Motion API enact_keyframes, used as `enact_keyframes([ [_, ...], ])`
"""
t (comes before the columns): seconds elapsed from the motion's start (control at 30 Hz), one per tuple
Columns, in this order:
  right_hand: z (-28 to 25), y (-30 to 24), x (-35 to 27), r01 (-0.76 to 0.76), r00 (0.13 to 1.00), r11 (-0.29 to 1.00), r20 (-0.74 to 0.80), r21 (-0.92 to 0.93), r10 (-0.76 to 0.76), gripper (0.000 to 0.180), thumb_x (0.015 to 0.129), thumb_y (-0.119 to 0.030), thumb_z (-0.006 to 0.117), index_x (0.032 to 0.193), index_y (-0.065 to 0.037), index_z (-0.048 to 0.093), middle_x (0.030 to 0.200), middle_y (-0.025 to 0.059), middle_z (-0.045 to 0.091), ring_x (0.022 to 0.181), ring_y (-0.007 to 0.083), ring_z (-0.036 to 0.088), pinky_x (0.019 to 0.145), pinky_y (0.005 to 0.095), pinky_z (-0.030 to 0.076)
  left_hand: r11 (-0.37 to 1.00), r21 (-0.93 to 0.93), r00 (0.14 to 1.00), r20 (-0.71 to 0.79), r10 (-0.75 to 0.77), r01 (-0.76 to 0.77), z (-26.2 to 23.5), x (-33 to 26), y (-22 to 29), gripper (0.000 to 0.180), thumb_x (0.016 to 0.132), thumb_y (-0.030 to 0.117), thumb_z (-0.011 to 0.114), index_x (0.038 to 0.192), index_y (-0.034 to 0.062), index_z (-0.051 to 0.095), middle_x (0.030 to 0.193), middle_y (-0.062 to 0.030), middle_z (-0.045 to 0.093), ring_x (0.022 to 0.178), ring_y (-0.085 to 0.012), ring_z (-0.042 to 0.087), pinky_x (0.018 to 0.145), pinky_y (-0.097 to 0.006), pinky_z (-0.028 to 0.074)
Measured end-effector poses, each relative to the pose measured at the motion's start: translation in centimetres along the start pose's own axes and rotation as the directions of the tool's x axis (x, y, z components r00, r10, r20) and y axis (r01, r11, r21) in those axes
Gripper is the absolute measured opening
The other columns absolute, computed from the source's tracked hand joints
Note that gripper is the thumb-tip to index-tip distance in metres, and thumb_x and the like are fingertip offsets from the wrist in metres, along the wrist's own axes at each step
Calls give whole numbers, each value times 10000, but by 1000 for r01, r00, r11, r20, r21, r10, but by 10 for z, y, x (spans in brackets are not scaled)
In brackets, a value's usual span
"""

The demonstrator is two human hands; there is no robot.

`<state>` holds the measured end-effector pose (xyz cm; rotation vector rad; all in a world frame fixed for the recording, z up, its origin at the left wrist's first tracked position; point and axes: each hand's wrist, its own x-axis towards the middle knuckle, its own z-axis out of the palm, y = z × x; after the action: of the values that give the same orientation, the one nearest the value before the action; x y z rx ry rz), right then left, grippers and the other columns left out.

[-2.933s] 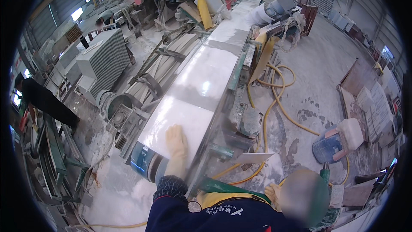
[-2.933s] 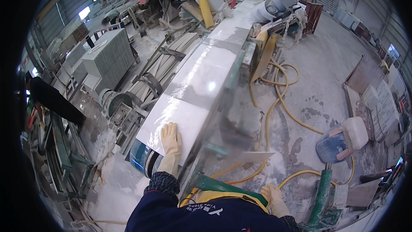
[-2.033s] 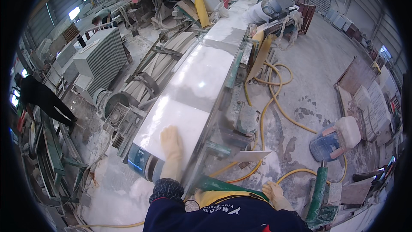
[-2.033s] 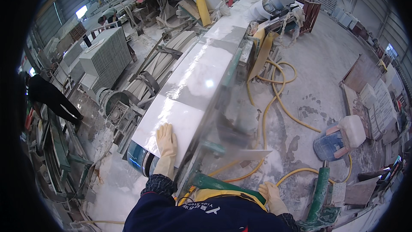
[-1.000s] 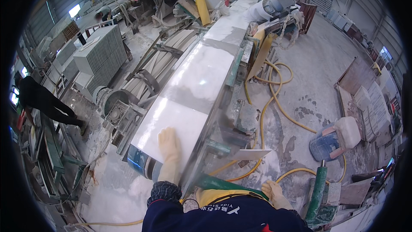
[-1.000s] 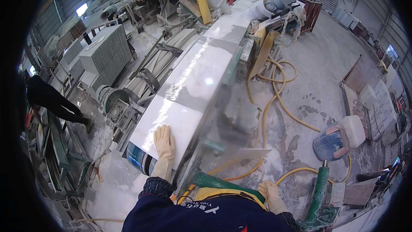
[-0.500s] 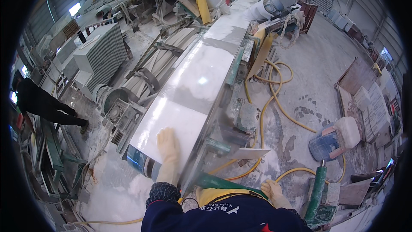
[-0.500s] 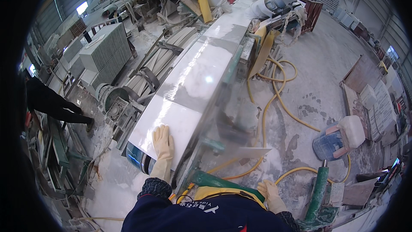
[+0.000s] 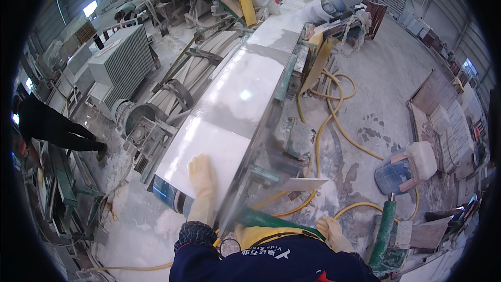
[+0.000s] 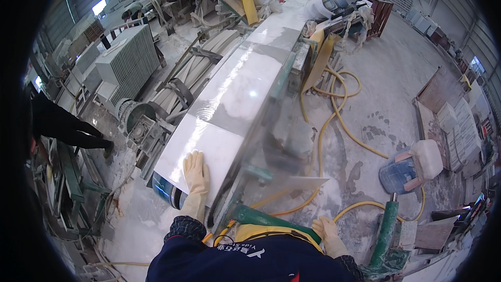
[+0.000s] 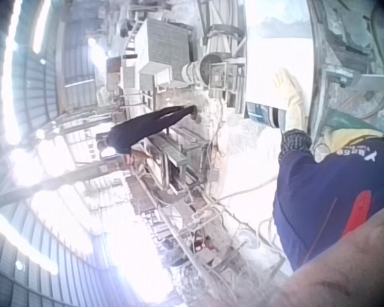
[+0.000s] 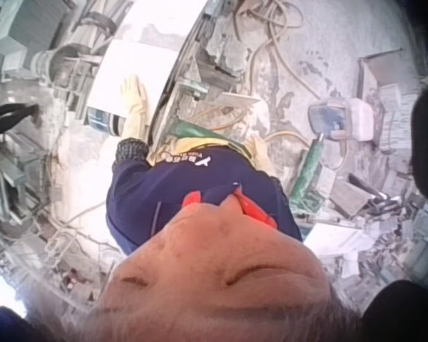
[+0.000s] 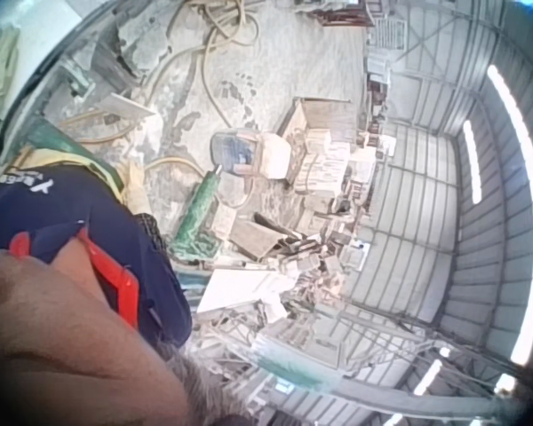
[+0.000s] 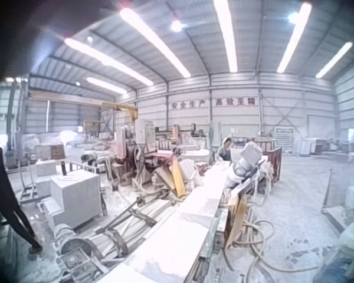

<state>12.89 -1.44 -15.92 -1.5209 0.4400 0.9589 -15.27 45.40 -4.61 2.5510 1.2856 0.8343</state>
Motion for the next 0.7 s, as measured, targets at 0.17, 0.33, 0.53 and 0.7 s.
enact_keyframes([
  [0.17,-1,0,-1,10,999,1000,31,10,-10,361,1040,-193,587,1342,0,550,1110,236,729,829,324,743,728,421,636,997,57,994,-97,58,-52,2,-2,0,415,886,116,605,1286,6,597,1337,-213,591,1285,-441,496,1140,-540,330],
  [0.33,0,-1,-2,3,1000,1000,19,-3,-3,359,1039,-192,587,1341,-2,554,1130,241,723,841,326,744,727,416,637,993,89,984,-154,93,-80,4,-4,-2,387,881,80,596,1260,3,606,1302,-209,612,1254,-436,521,1121,-543,357],
  [0.53,7,-10,-18,10,1000,999,6,-30,-10,360,1033,-222,602,1322,-8,574,1160,223,720,891,324,738,772,425,623,991,14,991,-37,130,-129,-10,-23,-3,436,893,94,593,1318,0,585,1351,-239,593,1274,-472,515,1143,-564,348],
  [0.7,34,-40,-33,-13,997,994,72,-111,21,343,1066,-202,526,1363,-33,552,1223,187,702,983,309,727,836,430,614,989,10,986,82,145,-146,-27,-41,-2,505,871,118,617,1360,-1,569,1410,-249,563,1333,-494,479,1167,-584,324],
])
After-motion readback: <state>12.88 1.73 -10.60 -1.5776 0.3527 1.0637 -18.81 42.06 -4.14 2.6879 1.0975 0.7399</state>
